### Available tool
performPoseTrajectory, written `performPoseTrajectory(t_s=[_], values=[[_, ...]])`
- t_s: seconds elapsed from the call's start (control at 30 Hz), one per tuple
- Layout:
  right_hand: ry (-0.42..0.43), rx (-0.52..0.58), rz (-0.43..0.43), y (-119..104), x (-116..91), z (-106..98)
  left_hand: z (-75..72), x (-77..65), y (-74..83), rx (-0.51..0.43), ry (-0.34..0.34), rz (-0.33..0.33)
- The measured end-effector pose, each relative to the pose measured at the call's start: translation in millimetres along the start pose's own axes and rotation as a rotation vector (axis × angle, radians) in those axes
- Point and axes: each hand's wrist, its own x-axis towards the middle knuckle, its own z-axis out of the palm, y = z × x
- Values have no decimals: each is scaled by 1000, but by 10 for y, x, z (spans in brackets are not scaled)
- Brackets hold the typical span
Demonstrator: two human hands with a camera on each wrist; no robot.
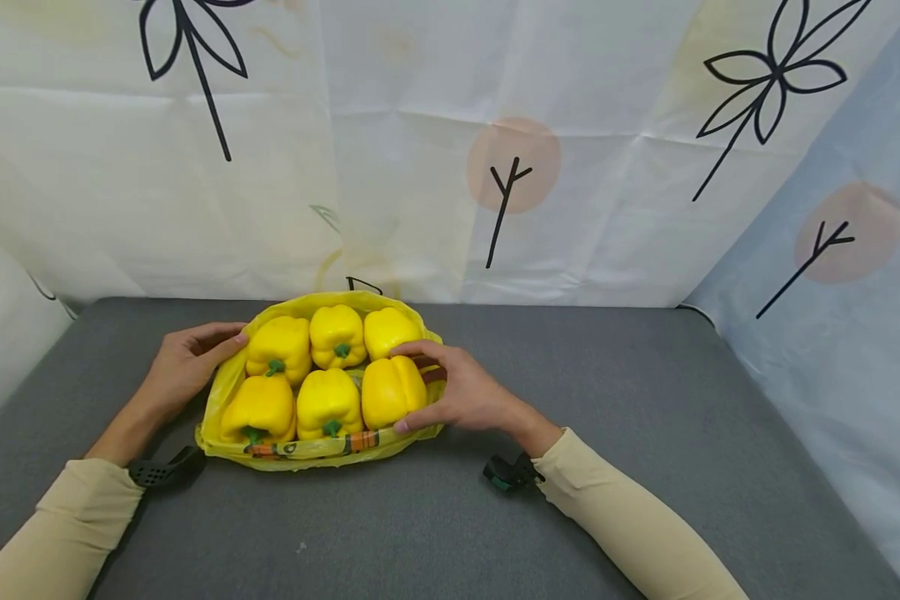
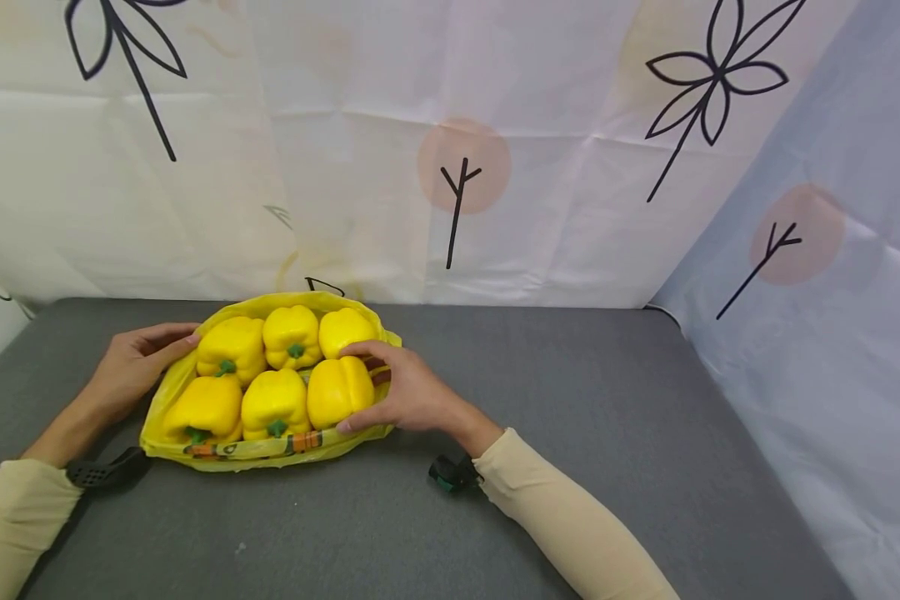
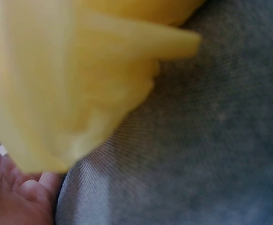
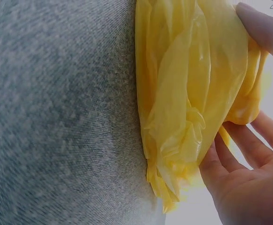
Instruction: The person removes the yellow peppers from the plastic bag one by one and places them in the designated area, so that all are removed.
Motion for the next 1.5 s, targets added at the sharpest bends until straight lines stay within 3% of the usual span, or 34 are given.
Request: performPoseTrajectory(t_s=[0.37,0.93,1.5], values=[[54,53,4,-34,-8,-24,-5,-2,-4,-6,-13,10],[156,140,-79,-72,-12,-197,-19,-10,-15,4,-17,8],[297,208,39,24,-41,-525,-14,-18,-10,-13,-22,12]])
